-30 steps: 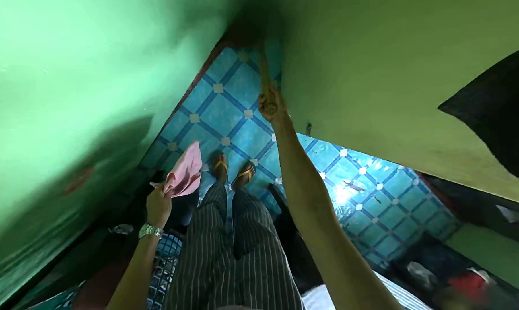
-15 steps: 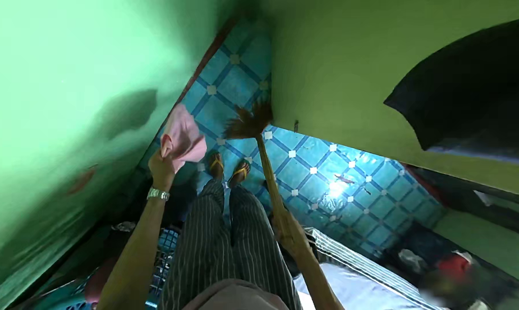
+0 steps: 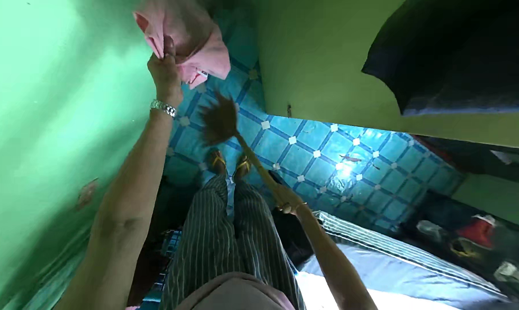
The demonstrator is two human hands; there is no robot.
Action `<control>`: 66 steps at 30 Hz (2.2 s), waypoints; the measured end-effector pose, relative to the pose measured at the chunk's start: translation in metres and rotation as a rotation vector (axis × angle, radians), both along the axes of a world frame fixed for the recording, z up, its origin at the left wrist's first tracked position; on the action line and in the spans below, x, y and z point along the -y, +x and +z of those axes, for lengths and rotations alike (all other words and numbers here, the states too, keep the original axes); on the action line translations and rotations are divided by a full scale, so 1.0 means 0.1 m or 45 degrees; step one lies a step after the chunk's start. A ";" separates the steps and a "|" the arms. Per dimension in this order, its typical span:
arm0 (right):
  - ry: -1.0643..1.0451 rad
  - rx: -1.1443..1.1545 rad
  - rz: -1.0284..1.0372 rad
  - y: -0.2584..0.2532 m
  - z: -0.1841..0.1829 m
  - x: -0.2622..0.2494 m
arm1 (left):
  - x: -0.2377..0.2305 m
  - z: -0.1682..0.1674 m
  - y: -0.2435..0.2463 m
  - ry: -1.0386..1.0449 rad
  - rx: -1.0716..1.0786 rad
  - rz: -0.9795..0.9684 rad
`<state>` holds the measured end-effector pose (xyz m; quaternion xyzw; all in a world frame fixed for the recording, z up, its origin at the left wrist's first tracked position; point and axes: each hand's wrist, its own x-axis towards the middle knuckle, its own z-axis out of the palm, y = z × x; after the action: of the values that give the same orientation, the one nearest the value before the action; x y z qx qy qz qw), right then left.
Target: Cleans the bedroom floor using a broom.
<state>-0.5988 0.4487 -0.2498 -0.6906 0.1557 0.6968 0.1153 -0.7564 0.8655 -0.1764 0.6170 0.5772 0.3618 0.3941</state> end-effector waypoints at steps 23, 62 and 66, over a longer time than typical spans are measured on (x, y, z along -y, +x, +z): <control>0.312 -0.088 0.237 -0.69 1.63 0.75 | 1.84 -0.22 -0.29 -1.287 0.269 -0.168; 0.062 0.439 0.180 3.10 0.59 2.34 | 2.24 0.43 2.11 -1.679 1.417 -0.026; 0.149 0.344 0.286 2.90 1.27 2.43 | 2.03 0.49 1.74 -1.710 1.314 0.219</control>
<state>-0.3085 0.2055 -0.1231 -0.7832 0.0200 0.6140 0.0965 -0.5823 0.6621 -0.1272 -0.0362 0.4623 0.2072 0.8614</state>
